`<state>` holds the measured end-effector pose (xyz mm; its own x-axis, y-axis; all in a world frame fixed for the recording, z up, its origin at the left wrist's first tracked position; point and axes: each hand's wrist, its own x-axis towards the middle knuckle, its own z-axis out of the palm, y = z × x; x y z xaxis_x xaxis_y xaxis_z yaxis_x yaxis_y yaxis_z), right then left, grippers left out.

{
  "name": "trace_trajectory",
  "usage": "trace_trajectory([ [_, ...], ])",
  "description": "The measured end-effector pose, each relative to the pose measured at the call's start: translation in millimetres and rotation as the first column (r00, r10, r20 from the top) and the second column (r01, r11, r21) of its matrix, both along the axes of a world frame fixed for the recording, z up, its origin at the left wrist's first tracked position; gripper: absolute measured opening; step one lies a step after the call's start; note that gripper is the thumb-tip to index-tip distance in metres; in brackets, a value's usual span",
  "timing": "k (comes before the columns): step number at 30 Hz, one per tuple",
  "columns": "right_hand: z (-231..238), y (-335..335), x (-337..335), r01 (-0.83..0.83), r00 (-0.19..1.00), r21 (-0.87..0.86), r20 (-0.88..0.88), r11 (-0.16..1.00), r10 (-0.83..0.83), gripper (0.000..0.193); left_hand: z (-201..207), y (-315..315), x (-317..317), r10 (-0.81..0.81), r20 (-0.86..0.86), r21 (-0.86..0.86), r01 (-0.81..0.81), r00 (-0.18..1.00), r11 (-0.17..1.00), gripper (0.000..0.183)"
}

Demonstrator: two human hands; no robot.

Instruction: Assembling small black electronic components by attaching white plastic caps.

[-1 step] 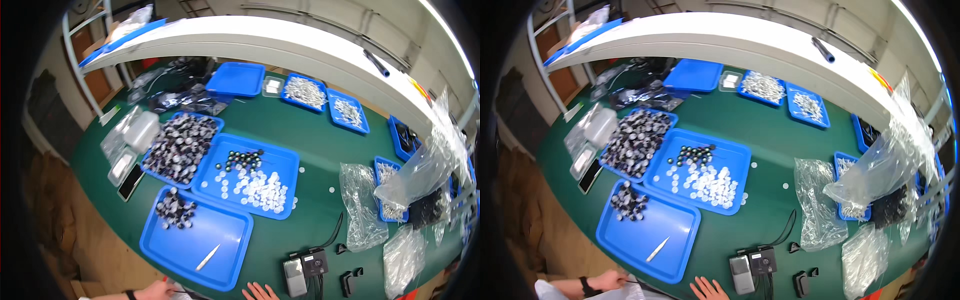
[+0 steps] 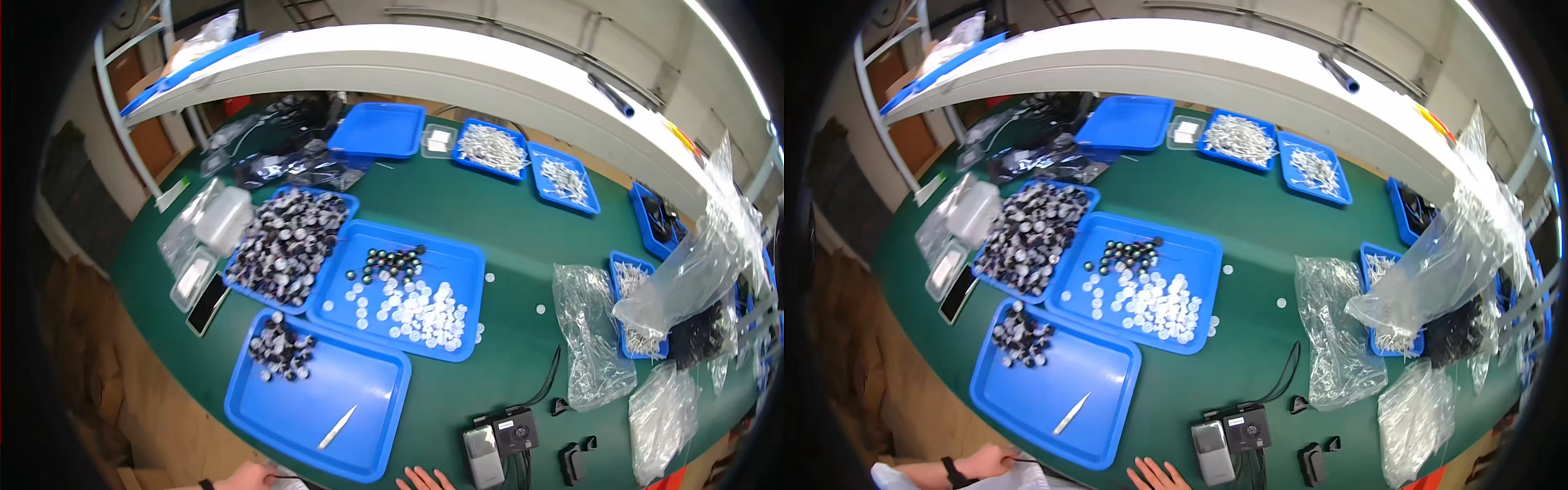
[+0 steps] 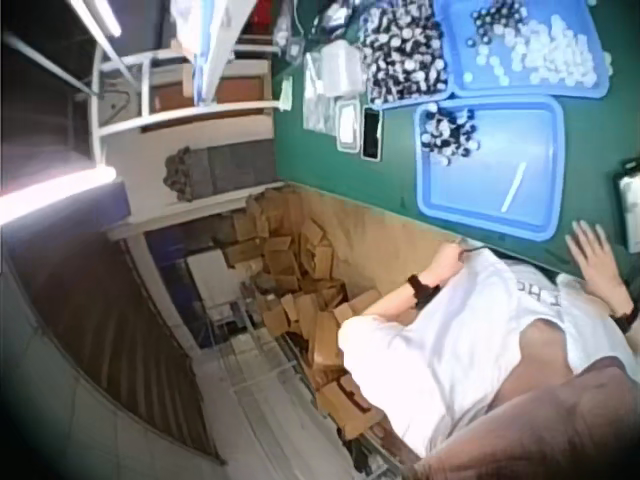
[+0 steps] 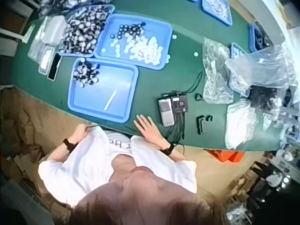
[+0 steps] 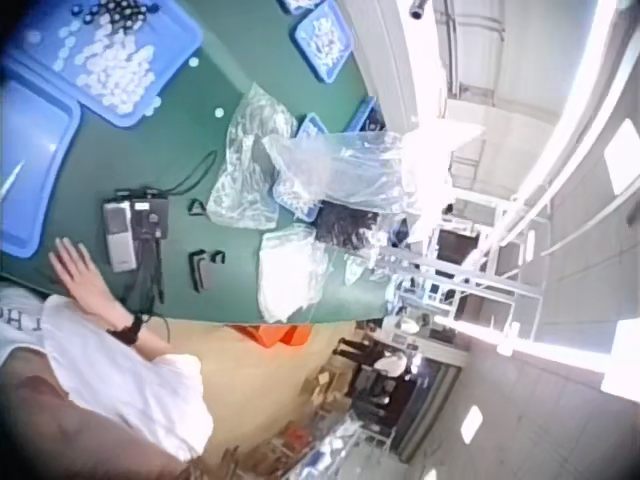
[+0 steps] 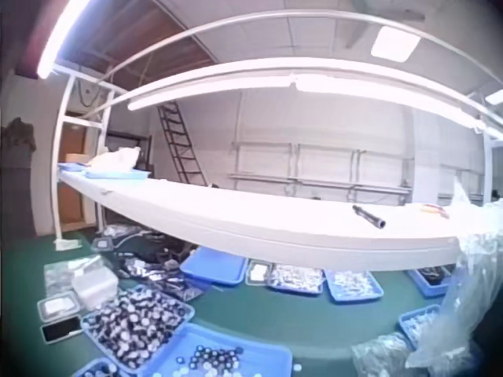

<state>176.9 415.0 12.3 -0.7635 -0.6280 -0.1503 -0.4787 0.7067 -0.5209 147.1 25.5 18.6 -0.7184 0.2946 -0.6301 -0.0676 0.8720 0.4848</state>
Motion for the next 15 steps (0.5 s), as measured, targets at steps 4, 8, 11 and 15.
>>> trace_trajectory([
  [4,12,5,-2,0.085,0.995,0.089,0.046,0.992,-0.089,0.086,-59,-63,-35,0.04,0.307,-0.341,0.07,0.951,0.938,0.05],
  [8,-2,1,0,0.039,0.998,0.019,0.039,0.999,-0.04,0.075,50,198,-164,-0.402,0.056,0.046,0.4,0.914,0.916,0.034],
  [11,-19,-2,13,0.014,0.995,-0.26,-0.096,0.966,-0.04,0.088,194,358,-100,-0.645,-0.058,0.222,0.64,0.762,0.736,0.032],
  [15,-26,-67,91,0.141,0.92,-0.069,-0.36,0.988,-0.157,0.049,287,349,0,-0.697,-0.133,0.447,0.67,0.705,0.592,0.028],
])
